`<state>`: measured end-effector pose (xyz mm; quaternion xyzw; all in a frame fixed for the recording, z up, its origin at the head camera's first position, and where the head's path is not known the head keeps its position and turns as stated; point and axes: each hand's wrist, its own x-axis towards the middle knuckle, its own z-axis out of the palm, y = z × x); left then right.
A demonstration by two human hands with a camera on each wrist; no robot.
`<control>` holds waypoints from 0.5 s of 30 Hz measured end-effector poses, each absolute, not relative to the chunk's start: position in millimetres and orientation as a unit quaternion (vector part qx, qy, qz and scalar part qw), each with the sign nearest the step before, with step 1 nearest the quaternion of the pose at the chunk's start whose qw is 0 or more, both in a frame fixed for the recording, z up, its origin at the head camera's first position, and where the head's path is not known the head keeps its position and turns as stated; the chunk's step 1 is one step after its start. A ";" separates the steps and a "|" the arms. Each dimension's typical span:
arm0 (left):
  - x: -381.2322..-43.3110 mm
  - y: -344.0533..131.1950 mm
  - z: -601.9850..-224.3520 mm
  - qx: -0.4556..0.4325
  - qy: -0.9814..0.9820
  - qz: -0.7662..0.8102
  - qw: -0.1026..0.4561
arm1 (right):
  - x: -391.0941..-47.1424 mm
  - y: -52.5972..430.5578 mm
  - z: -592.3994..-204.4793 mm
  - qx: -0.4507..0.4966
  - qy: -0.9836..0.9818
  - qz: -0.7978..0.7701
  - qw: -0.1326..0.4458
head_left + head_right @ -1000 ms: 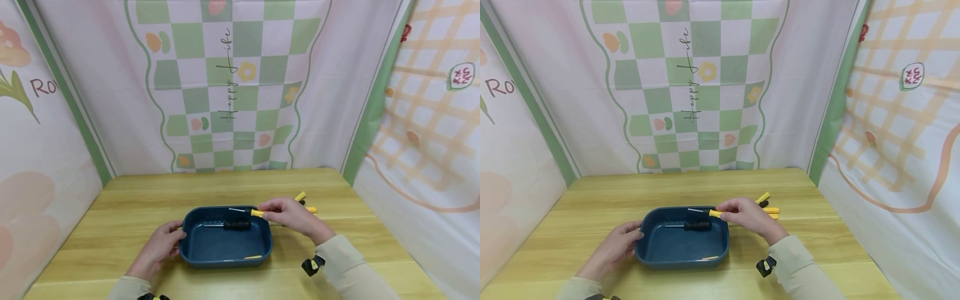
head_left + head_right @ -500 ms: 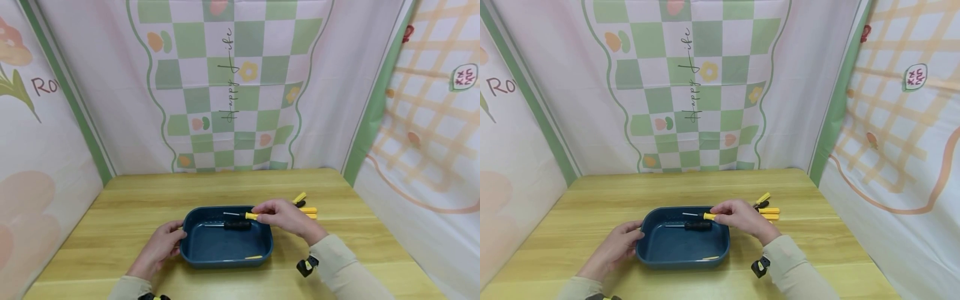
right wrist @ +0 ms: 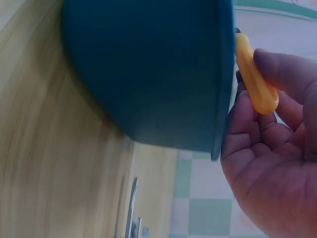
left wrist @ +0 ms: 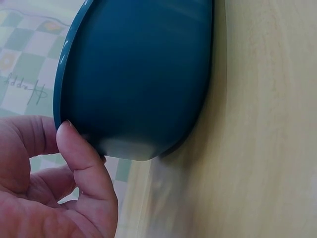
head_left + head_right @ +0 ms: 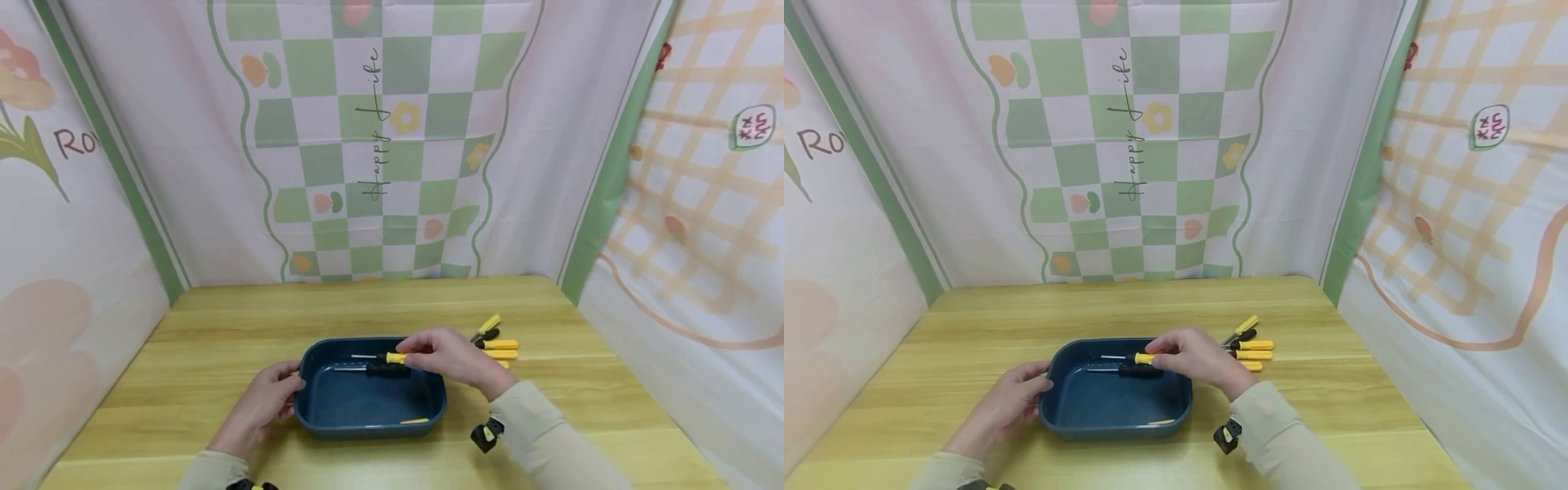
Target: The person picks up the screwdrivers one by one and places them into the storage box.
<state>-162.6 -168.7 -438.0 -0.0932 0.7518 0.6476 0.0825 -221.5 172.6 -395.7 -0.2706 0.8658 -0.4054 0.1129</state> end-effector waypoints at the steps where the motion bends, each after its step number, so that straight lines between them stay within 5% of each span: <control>1: -162.4 -168.4 -438.0 -0.093 0.751 0.648 0.082 | -221.8 170.6 -396.4 -0.272 0.868 -0.401 0.112; 15: -162.9 -166.0 -441.5 -0.086 0.745 0.657 0.076 | -224.0 149.5 -402.3 -0.292 0.881 -0.358 0.106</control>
